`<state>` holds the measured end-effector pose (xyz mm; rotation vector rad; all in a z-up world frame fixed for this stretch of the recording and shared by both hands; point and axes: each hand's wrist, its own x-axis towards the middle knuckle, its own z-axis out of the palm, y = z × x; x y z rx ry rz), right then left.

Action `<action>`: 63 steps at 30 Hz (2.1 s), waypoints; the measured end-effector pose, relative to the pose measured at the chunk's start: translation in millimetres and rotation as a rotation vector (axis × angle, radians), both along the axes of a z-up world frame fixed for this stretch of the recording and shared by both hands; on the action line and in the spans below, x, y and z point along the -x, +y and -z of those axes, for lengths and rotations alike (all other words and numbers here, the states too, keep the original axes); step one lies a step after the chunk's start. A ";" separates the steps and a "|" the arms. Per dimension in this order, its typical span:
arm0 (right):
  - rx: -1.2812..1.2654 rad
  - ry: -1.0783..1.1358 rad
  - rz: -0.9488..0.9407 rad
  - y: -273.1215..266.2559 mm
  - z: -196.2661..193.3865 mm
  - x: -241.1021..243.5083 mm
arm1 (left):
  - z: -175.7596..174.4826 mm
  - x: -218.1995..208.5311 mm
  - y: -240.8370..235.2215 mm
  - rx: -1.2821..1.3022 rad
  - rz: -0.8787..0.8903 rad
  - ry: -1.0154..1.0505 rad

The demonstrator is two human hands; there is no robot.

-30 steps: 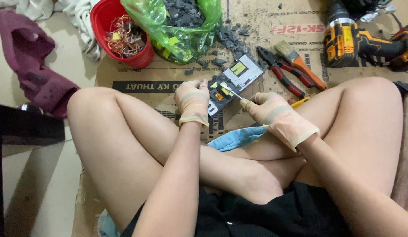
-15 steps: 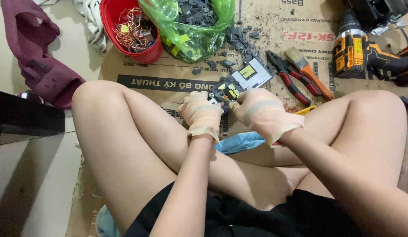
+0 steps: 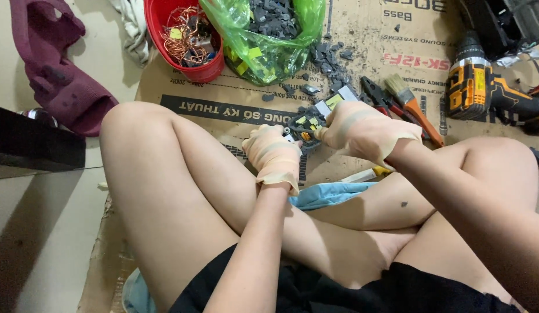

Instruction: The person sits cross-legged on the floor and uses a small screwdriver to work on a disassembled electronic device held in their lap. They repeatedly turn the device over and manipulate its internal components while wearing gloves.

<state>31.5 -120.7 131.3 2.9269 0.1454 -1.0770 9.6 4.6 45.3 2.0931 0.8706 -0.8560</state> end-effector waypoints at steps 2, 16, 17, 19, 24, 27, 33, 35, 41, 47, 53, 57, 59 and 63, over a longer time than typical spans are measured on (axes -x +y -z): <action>0.005 0.006 0.008 -0.3 3.8 -3.1 | 40.5 12.0 -13.4 -0.201 0.068 -0.200; 0.104 0.001 -0.145 13.8 25.2 -26.4 | 68.5 16.0 -18.7 -0.447 0.232 -0.404; 0.085 -0.006 -0.122 12.0 36.1 -29.1 | 68.5 17.0 -20.1 -0.481 0.235 -0.416; 0.069 -0.010 -0.101 4.8 55.4 -35.6 | 55.1 12.3 -16.5 -0.512 0.236 -0.426; 0.215 0.060 -0.444 8.7 33.3 -28.4 | 26.9 8.0 -10.6 -0.280 0.254 -0.149; -0.016 0.010 -0.158 -2.4 36.8 -35.8 | 78.4 -0.7 -18.5 -0.418 0.329 -0.180; -0.010 0.036 -0.341 -13.2 27.6 -39.0 | 68.4 -9.5 -10.2 -0.341 0.381 -0.097; 0.099 0.033 -0.428 -5.2 35.4 -47.7 | 62.1 -8.2 -11.5 -0.348 0.421 -0.059; 0.216 0.039 -0.590 9.8 13.3 -45.4 | 66.4 -14.1 -13.5 -0.342 0.495 0.006; -0.192 0.262 0.065 -18.2 34.4 -58.4 | 77.7 -12.0 -14.4 -0.328 0.481 0.011; -0.082 0.178 -0.087 -10.7 36.9 -42.3 | 71.4 -10.6 -13.6 -0.322 0.476 0.007; 0.126 0.032 -0.393 -20.7 73.7 -37.2 | 81.3 -8.9 -14.1 -0.305 0.448 0.019; -0.056 0.124 -0.077 -20.6 59.4 -30.6 | 78.8 -11.1 -13.0 -0.295 0.448 0.021; -0.493 0.295 0.775 -4.7 21.0 -13.0 | 83.8 -14.0 -14.2 -0.283 0.446 0.037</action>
